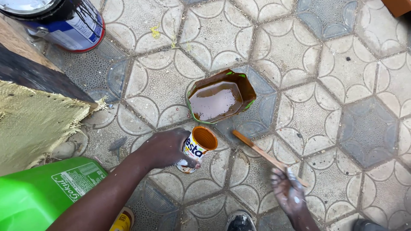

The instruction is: Mixing wood stain in a container and pouring it into a smaller cup for use.

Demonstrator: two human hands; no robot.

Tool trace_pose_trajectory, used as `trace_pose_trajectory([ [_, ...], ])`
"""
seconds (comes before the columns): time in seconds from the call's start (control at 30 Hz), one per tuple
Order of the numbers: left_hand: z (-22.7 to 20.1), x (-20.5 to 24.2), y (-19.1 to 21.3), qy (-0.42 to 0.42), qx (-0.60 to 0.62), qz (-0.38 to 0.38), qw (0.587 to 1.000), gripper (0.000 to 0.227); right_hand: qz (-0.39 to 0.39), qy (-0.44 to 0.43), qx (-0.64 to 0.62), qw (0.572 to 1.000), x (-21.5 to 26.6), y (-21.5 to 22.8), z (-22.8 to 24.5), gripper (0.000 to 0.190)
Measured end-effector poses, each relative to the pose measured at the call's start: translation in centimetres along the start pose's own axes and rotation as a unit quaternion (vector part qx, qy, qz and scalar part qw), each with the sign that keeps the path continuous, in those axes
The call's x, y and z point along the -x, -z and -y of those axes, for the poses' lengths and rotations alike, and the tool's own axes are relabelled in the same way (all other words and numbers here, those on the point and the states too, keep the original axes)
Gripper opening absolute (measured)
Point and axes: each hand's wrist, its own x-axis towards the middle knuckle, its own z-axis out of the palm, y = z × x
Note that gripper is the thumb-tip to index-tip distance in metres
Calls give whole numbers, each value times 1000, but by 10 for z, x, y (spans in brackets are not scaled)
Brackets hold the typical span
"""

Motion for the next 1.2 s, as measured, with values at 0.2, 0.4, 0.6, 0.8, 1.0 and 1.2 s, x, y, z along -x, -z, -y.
trace_pose_trajectory([
  [0.2,2,4,4,14,36,-7,999,86,-71,-358,221,905,15,-74,-5,28],
  [0.4,-4,24,21,13,85,53,995,85,-73,20,789,609,-62,-113,-1,31],
  [0.6,-10,36,29,16,122,27,992,89,-99,-21,691,716,-87,-223,10,32],
  [0.8,0,34,26,31,113,20,993,91,31,-45,339,939,-235,-158,12,67],
  [1.0,-3,44,32,40,119,13,992,92,166,52,707,686,-294,-109,9,41],
  [1.2,10,45,31,37,112,-12,993,87,6,-98,387,917,-354,-51,-6,43],
])
